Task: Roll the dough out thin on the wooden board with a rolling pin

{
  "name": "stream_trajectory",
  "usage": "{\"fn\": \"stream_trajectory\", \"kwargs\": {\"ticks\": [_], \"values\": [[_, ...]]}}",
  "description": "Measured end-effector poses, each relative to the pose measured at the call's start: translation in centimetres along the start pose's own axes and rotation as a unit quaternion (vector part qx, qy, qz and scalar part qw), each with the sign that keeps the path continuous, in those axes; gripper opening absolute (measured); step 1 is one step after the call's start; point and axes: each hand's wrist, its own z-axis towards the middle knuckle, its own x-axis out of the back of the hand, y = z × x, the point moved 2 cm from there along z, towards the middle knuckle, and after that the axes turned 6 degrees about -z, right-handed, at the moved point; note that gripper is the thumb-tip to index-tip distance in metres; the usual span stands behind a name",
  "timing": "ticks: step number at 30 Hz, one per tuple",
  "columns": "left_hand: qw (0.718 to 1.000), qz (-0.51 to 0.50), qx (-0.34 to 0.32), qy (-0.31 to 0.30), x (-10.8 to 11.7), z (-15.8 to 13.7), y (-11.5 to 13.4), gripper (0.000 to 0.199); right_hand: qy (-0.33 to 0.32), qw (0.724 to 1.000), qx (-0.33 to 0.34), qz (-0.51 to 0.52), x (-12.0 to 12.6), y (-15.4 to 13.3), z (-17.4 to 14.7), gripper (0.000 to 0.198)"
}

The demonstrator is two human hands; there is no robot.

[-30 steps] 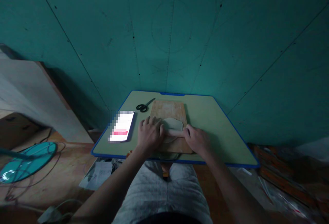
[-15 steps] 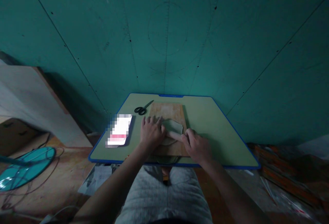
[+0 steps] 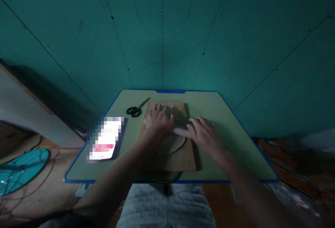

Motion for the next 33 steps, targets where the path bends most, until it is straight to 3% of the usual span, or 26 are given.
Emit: {"fn": "stream_trajectory", "kwargs": {"ticks": [5,10,16,19,22,24,26,28,30,33], "values": [[1.000,0.015,0.007,-0.024,-0.3,2.7,0.2,0.041,-0.023,1.000,-0.004,-0.003,-0.6,1.0,2.2,0.030],[1.000,0.011,0.007,-0.003,-0.5,5.0,0.0,0.036,-0.032,0.999,-0.042,0.008,-2.0,2.6,4.6,0.026],[0.998,0.041,0.008,-0.042,-0.2,5.2,0.3,0.034,-0.057,0.993,-0.107,-0.003,-2.5,3.1,5.8,0.028],[0.998,0.050,0.015,-0.038,0.0,3.5,0.4,0.036,-0.039,0.995,-0.089,-0.004,-2.5,2.6,5.0,0.028],[0.997,0.066,0.024,0.012,0.2,0.9,0.5,0.040,-0.031,0.998,-0.056,0.009,-2.8,2.2,3.5,0.032],[0.995,0.091,-0.012,0.046,0.4,-1.2,0.8,0.038,-0.035,0.999,-0.024,0.007,-2.9,1.9,2.5,0.034],[0.990,0.106,-0.084,0.037,0.5,-3.6,1.4,0.032,-0.040,0.999,0.005,0.000,-2.7,1.5,1.6,0.036],[0.986,0.113,-0.121,0.025,0.3,-6.1,1.8,0.033,-0.043,0.999,0.004,-0.009,-2.4,1.3,1.0,0.039],[0.990,0.106,-0.083,0.050,-0.1,-8.6,2.1,0.039,-0.040,0.999,-0.017,-0.018,-2.1,1.0,0.7,0.045],[0.986,0.091,-0.113,0.084,-1.5,-12.3,2.8,0.050,-0.023,0.999,-0.023,-0.023,-1.8,0.2,0.3,0.052]]}}
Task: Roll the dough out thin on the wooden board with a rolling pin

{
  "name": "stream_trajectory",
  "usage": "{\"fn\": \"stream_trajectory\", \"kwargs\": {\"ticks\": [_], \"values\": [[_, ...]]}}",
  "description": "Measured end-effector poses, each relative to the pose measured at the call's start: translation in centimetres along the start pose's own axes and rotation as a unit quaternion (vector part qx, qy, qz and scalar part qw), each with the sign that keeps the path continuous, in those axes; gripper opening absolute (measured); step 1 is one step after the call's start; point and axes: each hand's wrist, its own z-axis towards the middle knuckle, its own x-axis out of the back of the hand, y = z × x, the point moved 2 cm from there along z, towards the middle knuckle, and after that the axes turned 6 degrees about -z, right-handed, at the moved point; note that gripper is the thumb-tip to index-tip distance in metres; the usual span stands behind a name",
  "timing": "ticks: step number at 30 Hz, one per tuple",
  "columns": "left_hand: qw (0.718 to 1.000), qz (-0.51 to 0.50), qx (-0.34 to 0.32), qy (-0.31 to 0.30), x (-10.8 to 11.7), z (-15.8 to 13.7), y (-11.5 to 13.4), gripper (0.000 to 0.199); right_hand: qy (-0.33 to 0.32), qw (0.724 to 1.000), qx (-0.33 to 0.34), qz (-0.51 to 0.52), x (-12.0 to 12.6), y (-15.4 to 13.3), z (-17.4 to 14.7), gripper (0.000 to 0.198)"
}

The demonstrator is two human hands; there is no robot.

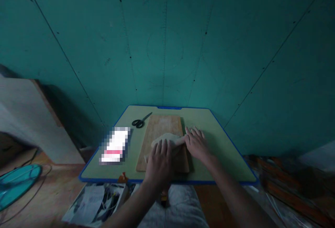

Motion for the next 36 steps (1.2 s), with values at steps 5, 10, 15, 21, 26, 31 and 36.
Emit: {"fn": "stream_trajectory", "kwargs": {"ticks": [5,10,15,21,26,31,36], "values": [[0.999,-0.029,-0.023,0.025,-0.4,-2.8,2.0,0.064,0.006,0.997,0.065,0.047,0.2,-2.6,-0.7,0.053],[0.998,-0.034,-0.029,0.043,0.3,-3.5,1.5,0.061,0.000,0.982,0.156,0.106,0.9,-5.5,-0.6,0.050],[0.998,-0.061,-0.011,0.018,0.0,-4.4,-0.7,0.057,-0.018,0.981,0.164,0.098,1.3,-7.2,1.2,0.048],[0.992,-0.123,0.033,-0.017,0.3,-3.9,-3.2,0.052,-0.034,0.979,0.183,0.076,1.1,-9.2,3.3,0.049],[0.985,-0.148,0.078,-0.036,1.3,-3.2,-5.0,0.044,-0.036,0.977,0.192,0.087,0.8,-10.9,5.1,0.046],[0.975,-0.179,0.121,-0.061,2.0,-2.9,-6.0,0.035,-0.018,0.975,0.198,0.097,0.6,-11.9,6.1,0.042],[0.975,-0.188,0.111,-0.043,1.6,-3.1,-5.6,0.032,0.004,0.977,0.194,0.090,0.6,-11.3,5.3,0.038]]}}
